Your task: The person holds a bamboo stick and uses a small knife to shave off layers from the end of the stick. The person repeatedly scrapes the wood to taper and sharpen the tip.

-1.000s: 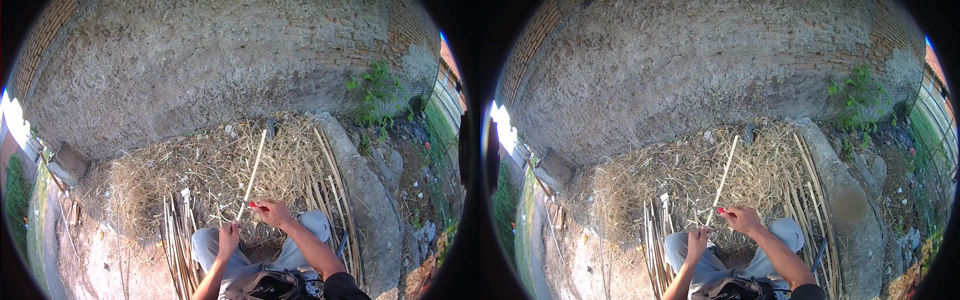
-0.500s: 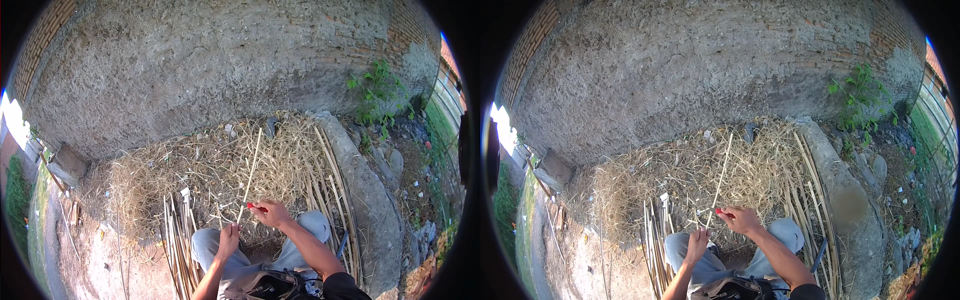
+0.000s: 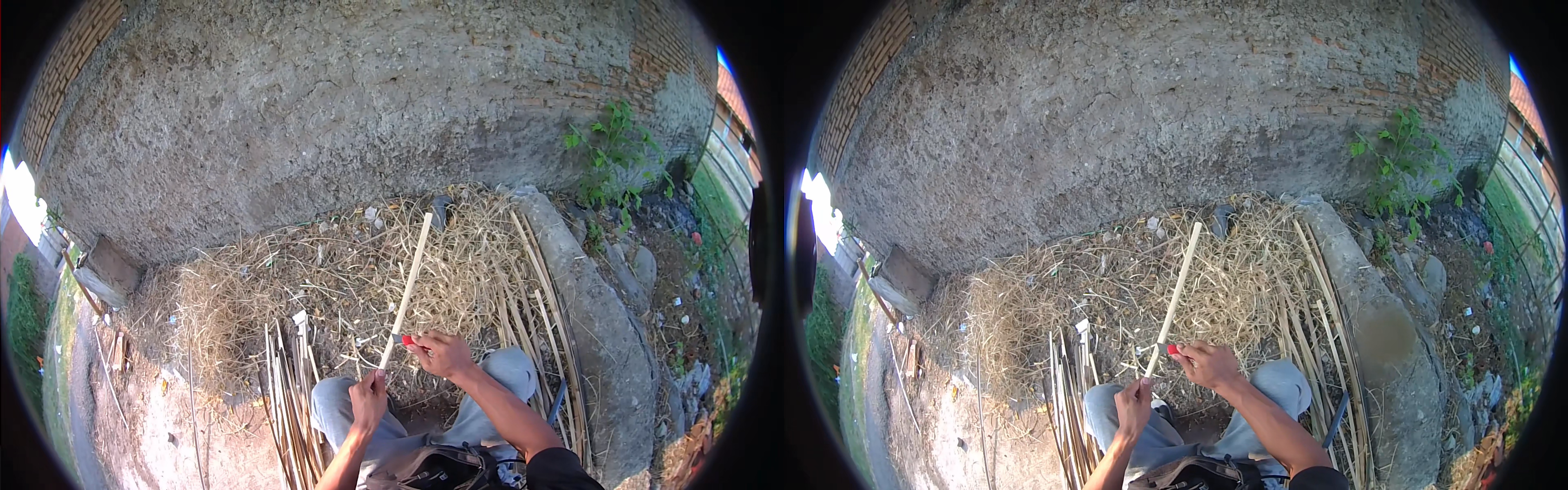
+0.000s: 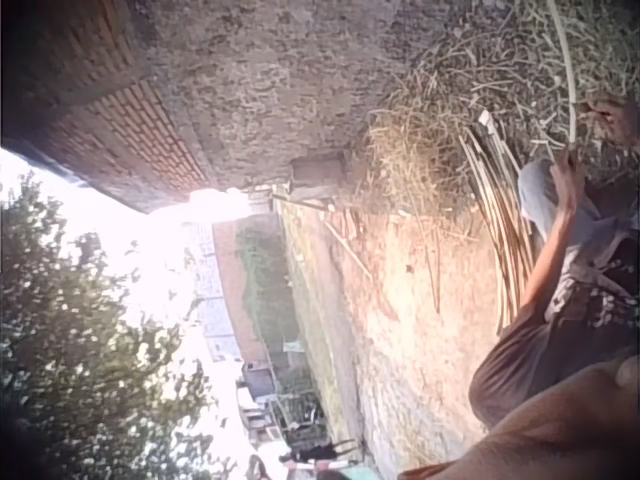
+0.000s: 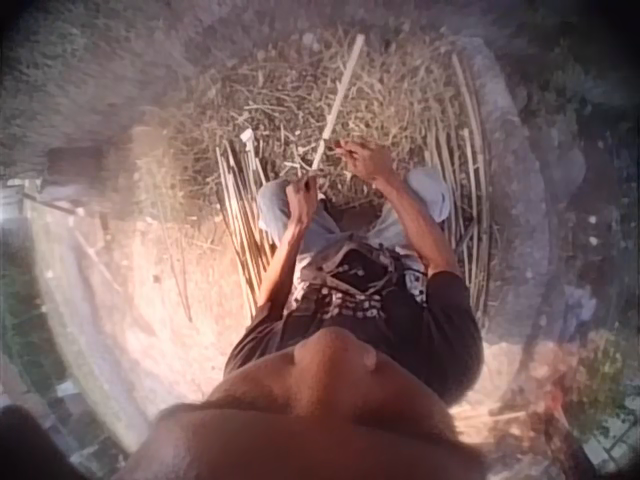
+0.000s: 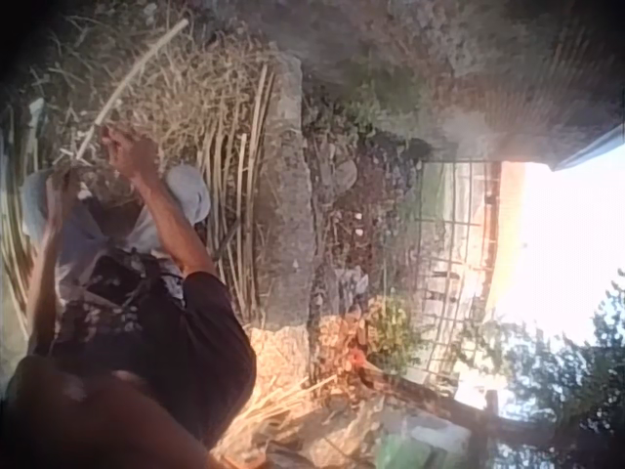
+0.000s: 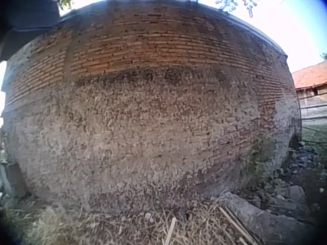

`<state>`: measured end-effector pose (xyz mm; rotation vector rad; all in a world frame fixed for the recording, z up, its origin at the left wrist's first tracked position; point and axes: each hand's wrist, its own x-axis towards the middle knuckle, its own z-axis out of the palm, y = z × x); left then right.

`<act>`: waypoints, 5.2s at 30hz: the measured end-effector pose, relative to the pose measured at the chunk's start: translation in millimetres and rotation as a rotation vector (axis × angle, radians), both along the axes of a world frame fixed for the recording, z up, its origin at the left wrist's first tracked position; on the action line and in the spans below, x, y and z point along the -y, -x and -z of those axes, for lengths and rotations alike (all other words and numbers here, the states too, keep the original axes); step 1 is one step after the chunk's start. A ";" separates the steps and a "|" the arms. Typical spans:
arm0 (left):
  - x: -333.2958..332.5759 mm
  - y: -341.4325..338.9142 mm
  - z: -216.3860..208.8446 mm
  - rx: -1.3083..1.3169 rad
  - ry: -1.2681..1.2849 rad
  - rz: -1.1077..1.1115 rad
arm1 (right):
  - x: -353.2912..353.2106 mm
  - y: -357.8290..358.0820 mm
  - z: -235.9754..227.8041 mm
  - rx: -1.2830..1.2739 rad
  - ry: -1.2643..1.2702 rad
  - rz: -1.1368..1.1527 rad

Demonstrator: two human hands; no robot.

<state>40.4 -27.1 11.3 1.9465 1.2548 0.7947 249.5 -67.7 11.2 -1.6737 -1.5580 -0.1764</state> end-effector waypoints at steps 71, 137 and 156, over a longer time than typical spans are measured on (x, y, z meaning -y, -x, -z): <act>120.6 167.7 -39.0 -0.176 0.185 0.065 | -28.2 -35.5 16.0 -0.104 0.225 0.235; -87.0 38.6 0.1 -0.283 -0.286 0.116 | -30.4 -111.9 -19.6 -1.731 -0.242 0.158; -83.6 37.0 0.9 -0.282 -0.321 0.100 | -29.3 -115.8 -10.0 -1.882 -0.251 0.080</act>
